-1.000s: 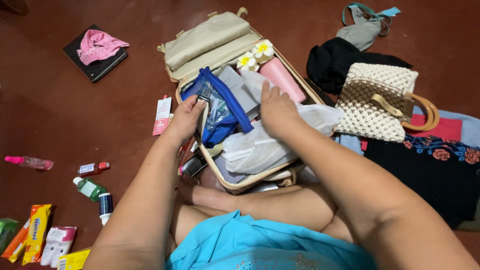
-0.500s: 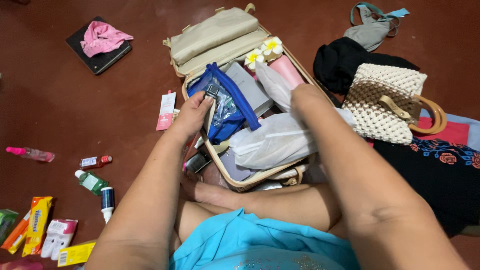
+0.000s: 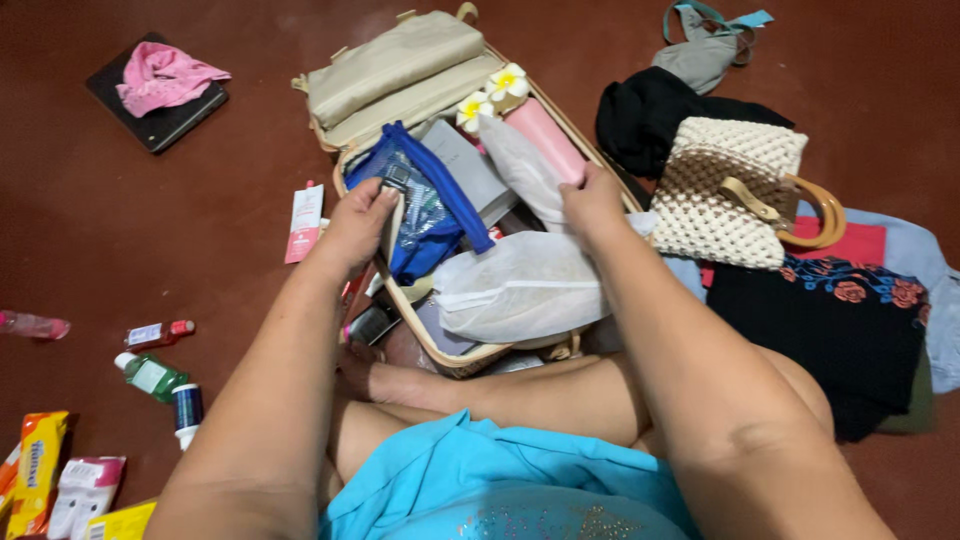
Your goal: The person packs a patterned handbag with daily essentials including a blue mesh pouch, a pink water bottle, wipes, and several small toiletry items. They secure the contents with a strap, close the main compartment, and then place a phone and additional small items into the front zippered pocket.
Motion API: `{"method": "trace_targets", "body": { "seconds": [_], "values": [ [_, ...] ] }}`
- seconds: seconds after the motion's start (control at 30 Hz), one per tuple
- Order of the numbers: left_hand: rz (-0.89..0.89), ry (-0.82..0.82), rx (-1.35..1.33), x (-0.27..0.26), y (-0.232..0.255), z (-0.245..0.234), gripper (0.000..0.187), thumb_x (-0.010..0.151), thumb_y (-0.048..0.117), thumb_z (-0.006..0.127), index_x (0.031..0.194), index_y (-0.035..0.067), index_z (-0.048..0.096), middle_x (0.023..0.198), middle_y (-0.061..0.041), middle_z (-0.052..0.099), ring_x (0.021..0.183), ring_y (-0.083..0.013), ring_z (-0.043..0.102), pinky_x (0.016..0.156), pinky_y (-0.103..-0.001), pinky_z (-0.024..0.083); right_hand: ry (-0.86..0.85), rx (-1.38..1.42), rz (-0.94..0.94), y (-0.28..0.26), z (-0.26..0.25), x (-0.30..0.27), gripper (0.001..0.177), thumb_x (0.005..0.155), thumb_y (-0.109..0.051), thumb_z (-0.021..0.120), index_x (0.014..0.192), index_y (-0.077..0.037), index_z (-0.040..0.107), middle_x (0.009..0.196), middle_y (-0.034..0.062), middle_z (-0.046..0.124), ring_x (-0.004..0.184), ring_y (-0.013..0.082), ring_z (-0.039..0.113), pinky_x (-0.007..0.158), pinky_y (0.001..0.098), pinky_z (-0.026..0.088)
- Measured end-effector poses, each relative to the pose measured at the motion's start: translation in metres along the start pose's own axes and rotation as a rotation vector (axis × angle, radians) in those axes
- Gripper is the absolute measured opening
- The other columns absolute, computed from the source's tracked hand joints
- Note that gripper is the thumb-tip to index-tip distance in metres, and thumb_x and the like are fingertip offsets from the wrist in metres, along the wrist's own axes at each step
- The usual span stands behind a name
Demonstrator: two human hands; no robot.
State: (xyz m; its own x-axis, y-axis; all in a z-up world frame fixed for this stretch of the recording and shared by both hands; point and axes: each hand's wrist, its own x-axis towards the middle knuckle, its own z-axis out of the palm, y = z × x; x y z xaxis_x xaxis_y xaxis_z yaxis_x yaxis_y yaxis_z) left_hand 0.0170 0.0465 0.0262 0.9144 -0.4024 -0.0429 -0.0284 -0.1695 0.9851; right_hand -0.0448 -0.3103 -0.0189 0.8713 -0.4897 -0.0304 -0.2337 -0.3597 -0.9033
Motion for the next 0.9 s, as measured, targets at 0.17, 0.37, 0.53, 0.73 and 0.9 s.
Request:
{"method": "trace_targets", "body": {
  "seconds": [0.17,0.37,0.53,0.73,0.9],
  "values": [
    [0.008,0.013,0.117,0.002,-0.001,-0.011,0.018,0.108,0.023,0.056,0.103,0.008,0.065,0.084,0.008,0.059,0.077,-0.0042,0.051,0.070,-0.024,0.046,0.086,-0.212,-0.317,0.003,0.017,-0.014,0.058,0.091,-0.013,0.066,0.142,0.009,0.046,0.127,0.0399,0.058,0.110,0.0525,0.063,0.094,0.0502,0.048],
    [-0.090,0.066,0.065,0.002,0.005,-0.025,0.019,0.108,0.024,0.056,0.093,0.012,0.058,0.077,0.009,0.052,0.068,-0.0041,0.044,0.060,-0.024,0.039,-0.111,-0.348,-0.148,-0.031,0.040,-0.049,0.060,0.097,-0.015,0.052,0.153,0.002,0.036,0.150,0.0516,0.020,0.114,0.0566,0.058,0.103,0.0470,0.048],
    [-0.089,0.074,-0.017,0.005,0.014,-0.033,0.014,0.108,0.022,0.056,0.100,0.012,0.064,0.082,0.008,0.061,0.070,-0.0037,0.052,0.063,-0.023,0.045,0.013,-0.214,-0.206,-0.046,0.057,-0.061,0.055,0.098,-0.016,0.056,0.150,0.000,0.042,0.148,0.0502,0.023,0.121,0.0577,0.052,0.103,0.0457,0.046],
    [-0.083,0.107,-0.034,0.003,0.016,-0.033,0.014,0.107,0.021,0.057,0.104,0.011,0.067,0.087,0.008,0.065,0.073,-0.0029,0.056,0.067,-0.022,0.048,0.168,0.710,0.099,-0.009,0.077,-0.039,0.042,0.094,-0.003,0.048,0.135,0.006,0.052,0.129,0.0273,0.066,0.116,0.0334,0.068,0.099,0.0372,0.052],
    [-0.070,0.118,0.046,0.007,0.007,-0.037,0.015,0.108,0.021,0.058,0.099,0.011,0.065,0.079,0.009,0.058,0.067,-0.0033,0.048,0.060,-0.023,0.041,0.267,0.865,0.503,0.003,0.071,-0.015,0.031,0.095,0.004,0.052,0.124,0.015,0.057,0.110,0.0242,0.067,0.089,0.0273,0.068,0.073,0.0405,0.055]
  ]
}}
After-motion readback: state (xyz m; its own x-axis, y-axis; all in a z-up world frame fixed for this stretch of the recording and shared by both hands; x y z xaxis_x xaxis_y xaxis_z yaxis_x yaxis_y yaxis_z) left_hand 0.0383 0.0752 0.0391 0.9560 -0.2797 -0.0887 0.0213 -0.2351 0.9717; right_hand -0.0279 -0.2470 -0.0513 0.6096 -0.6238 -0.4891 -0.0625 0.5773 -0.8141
